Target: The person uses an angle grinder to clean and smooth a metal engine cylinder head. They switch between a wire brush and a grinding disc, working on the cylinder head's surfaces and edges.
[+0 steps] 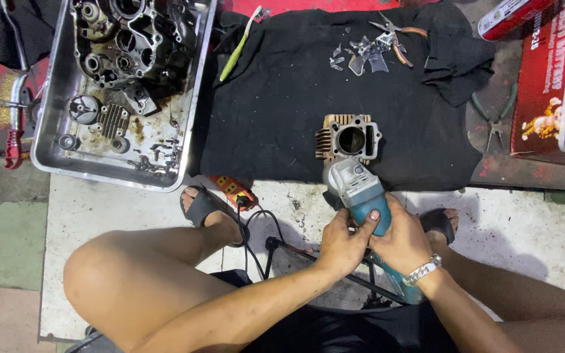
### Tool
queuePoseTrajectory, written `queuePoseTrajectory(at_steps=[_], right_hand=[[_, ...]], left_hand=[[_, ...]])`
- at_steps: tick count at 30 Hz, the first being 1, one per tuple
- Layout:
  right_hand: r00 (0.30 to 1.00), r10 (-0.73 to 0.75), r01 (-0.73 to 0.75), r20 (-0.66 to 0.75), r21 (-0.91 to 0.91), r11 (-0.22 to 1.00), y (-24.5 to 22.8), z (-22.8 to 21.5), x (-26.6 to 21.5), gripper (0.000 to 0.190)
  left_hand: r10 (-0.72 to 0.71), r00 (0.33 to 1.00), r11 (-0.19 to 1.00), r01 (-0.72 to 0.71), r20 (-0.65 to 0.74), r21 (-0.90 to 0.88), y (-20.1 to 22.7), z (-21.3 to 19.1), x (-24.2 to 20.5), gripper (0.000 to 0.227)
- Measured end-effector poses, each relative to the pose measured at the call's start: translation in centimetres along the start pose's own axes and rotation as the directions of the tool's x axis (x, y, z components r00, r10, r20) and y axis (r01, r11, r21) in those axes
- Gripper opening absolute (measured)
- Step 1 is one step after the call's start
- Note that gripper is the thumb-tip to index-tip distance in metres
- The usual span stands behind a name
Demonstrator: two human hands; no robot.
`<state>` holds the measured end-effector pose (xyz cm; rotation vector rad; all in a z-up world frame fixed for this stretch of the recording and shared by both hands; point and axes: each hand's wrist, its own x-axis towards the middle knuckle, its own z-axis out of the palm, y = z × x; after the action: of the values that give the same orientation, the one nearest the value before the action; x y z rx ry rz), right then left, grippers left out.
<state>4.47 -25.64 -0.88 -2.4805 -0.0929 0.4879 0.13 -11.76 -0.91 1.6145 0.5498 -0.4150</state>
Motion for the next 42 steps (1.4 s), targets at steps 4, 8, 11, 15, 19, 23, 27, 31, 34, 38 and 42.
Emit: queuePoseTrajectory(at_steps=[4, 8, 11, 15, 19, 23, 27, 31, 34, 38, 42], right_hand=[[0.999, 0.031, -0.031, 0.020, -0.010, 0.999, 0.0, -0.4, -0.1, 0.078], [0.999, 0.026, -0.026, 0.028, 0.003, 1.000, -0.2, -0.8, -0.1, 0.075], [0.983, 0.166, -0.154, 0.084, -0.127, 0.980, -0.7, -1.5, 0.0, 0.076], [0.980, 0.189, -0.181, 0.056, -0.130, 0.975, -0.8, -2.1, -0.1, 0.074], [0.976, 0.212, -0.204, 0.043, -0.141, 0.969, -0.4, -2.4, -0.2, 0.076], [0.985, 0.172, -0.169, 0.021, -0.117, 0.979, 0.0, -2.2, -0.2, 0.079], [0.987, 0.153, -0.147, 0.055, -0.097, 0.984, 0.2, -1.3, -0.2, 0.073], [0.999, 0.021, -0.020, 0.032, -0.028, 0.999, 0.4, -0.2, -0.3, 0.077], [0.999, -0.013, 0.012, 0.032, 0.035, 0.999, -0.4, 0.1, -0.2, 0.075], [0.994, 0.075, -0.076, 0.081, 0.007, 0.997, -2.2, 0.1, 0.1, 0.080], [0.987, 0.112, -0.115, 0.117, 0.022, 0.993, -3.9, 0.5, 0.3, 0.083]], left_hand=[[0.037, 0.999, 0.999, -0.037, 0.000, 0.002, 0.0, 0.2, 0.1, 0.065], [0.019, 0.999, 1.000, -0.018, 0.039, -0.011, 0.2, 0.5, 0.3, 0.064], [0.045, 0.998, 0.999, -0.045, 0.052, -0.012, 0.4, 0.7, 0.6, 0.063], [0.027, 0.998, 0.998, -0.031, 0.059, 0.060, 0.2, 1.4, 1.1, 0.064], [0.070, 0.995, 0.997, -0.072, 0.074, 0.022, -0.1, 1.9, 1.5, 0.063], [0.047, 0.996, 0.998, -0.050, 0.074, 0.030, -0.1, 2.0, 1.5, 0.062], [0.049, 0.998, 0.999, -0.049, 0.043, 0.013, -0.3, 1.4, 0.9, 0.061], [0.027, 1.000, 1.000, -0.027, 0.008, -0.010, -0.4, 0.2, 0.0, 0.060], [0.023, 1.000, 1.000, -0.023, 0.000, -0.004, -0.1, -0.5, -0.2, 0.062], [-0.012, 1.000, 0.999, 0.012, -0.005, -0.038, 0.4, -1.3, -0.4, 0.064], [-0.082, 0.997, 0.997, 0.082, 0.015, -0.009, 0.3, -2.5, -0.4, 0.067]])
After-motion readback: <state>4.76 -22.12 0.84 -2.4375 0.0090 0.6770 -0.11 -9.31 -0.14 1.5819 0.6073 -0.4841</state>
